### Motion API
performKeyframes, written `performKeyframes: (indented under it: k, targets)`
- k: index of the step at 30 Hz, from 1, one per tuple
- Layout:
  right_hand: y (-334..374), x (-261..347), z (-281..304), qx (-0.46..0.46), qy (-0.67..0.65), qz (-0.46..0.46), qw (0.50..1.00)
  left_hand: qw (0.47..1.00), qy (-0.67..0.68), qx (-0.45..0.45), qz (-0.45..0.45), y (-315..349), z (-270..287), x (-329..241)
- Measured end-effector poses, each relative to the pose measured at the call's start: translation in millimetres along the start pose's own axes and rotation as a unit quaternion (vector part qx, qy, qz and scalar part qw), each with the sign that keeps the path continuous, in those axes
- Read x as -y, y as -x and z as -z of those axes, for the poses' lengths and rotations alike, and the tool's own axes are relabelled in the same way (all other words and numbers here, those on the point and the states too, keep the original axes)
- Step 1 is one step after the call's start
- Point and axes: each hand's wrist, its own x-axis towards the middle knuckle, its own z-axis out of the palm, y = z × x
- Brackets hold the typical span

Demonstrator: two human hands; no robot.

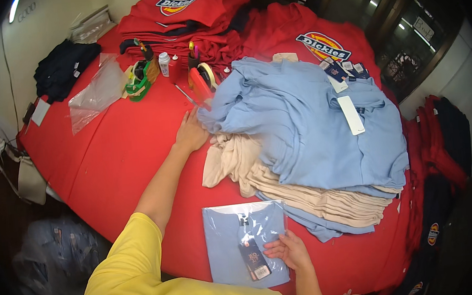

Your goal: The person packs a blue shirt into a plastic sleeve, seals the sleeve, and then begins folding a tan shirt on a red workspace.

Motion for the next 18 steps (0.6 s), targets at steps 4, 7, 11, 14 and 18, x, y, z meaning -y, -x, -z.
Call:
performKeyframes:
  k: [4, 7, 11, 14, 18]
  targets:
    - [-5, -2, -11, -0.036, -0.022, 0.03, 0.999, 0.996, 0.072, -0.055, 0.001, -19, -7, 16]
    - [-10, 0, -24, -0.056, -0.012, 0.03, 0.998, 0.999, 0.021, -0.044, 0.009, -25, -5, 25]
    - [-15, 5, -34, -0.078, 0.005, 0.027, 0.997, 0.998, 0.061, -0.032, 0.008, -23, -1, 39]
    - [-12, -1, -30, -0.081, -0.008, 0.029, 0.996, 0.996, 0.083, -0.024, 0.032, -9, -2, 43]
    - [-10, -4, -28, -0.076, -0.009, 0.038, 0.996, 0.995, 0.027, -0.012, 0.098, -28, 0, 48]
